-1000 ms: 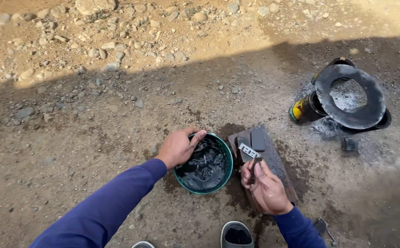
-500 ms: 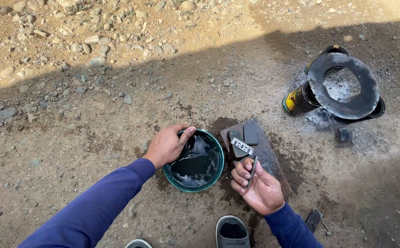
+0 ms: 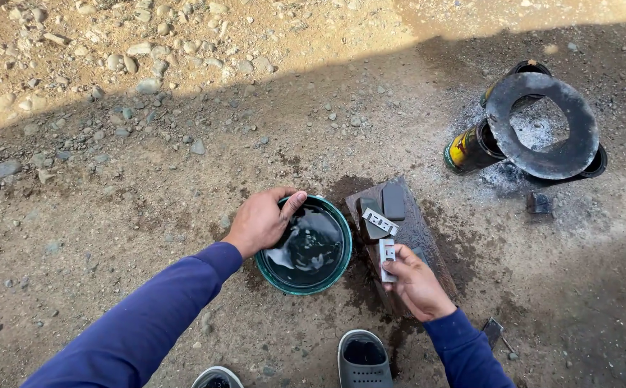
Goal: Sharpening or sanding small metal plates on a whetstone using water for lubrication.
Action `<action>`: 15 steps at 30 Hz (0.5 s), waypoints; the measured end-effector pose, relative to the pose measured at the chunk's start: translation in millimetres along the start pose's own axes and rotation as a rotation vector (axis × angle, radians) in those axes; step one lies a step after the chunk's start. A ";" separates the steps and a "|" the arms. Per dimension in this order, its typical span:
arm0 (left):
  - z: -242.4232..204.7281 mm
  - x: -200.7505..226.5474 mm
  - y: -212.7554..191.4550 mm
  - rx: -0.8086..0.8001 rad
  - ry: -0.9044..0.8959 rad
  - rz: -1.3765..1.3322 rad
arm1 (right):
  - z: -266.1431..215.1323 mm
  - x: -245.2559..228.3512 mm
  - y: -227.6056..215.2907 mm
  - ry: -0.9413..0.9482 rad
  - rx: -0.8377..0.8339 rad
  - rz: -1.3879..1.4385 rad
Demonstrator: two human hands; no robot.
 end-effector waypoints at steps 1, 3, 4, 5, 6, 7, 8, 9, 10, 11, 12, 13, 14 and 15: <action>-0.1 -0.4 -0.3 0.004 0.001 0.005 | -0.2 3.5 -26.5 0.009 0.199 -0.303; 0.2 0.8 -1.2 0.006 0.005 0.003 | -8.9 0.6 -50.0 0.021 0.403 -0.610; -0.2 1.5 -1.8 0.005 0.001 0.002 | -20.7 -6.0 -55.0 0.085 0.610 -0.959; -0.1 2.2 -2.0 0.004 -0.003 0.000 | -33.1 -15.0 -57.2 0.152 0.814 -1.308; 0.7 0.8 -0.9 -0.005 -0.002 -0.006 | -38.4 -10.2 -62.2 0.159 0.823 -1.309; 1.7 -0.6 -0.2 -0.002 -0.003 -0.013 | -42.7 -9.5 -63.5 0.103 0.825 -1.470; 2.0 -2.2 0.5 -0.001 -0.006 -0.018 | -47.6 -6.8 -63.8 0.048 0.820 -1.630; 1.8 -3.4 2.9 -0.012 -0.005 -0.023 | -52.6 -5.9 -60.0 0.059 0.829 -1.630; 2.2 -4.2 2.9 0.000 0.003 -0.028 | -55.3 -6.9 -53.1 0.019 0.830 -1.691; 2.4 -4.9 2.5 0.012 0.011 -0.032 | -58.0 -7.9 -45.6 -0.022 0.831 -1.753; 2.1 -3.7 2.3 0.009 0.012 -0.034 | -61.9 -6.9 -48.1 -0.019 0.835 -1.754; 1.7 -3.5 1.6 0.010 -0.004 -0.029 | -65.7 -5.1 -51.2 0.025 0.842 -1.773; 2.0 -3.0 0.8 0.011 -0.019 -0.025 | -69.1 -4.2 -54.4 0.070 0.850 -1.793; 3.5 -1.7 -0.5 0.008 -0.017 -0.028 | -69.7 -1.6 -63.6 0.072 0.854 -1.794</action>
Point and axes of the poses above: each hand's wrist, its own z-axis towards the middle knuckle, its own y-axis out of the palm, x = y × z, the point moved 5 cm from there along z, towards the middle knuckle, and after that the axes turned 5 degrees about -z, right-handed, at the moved point
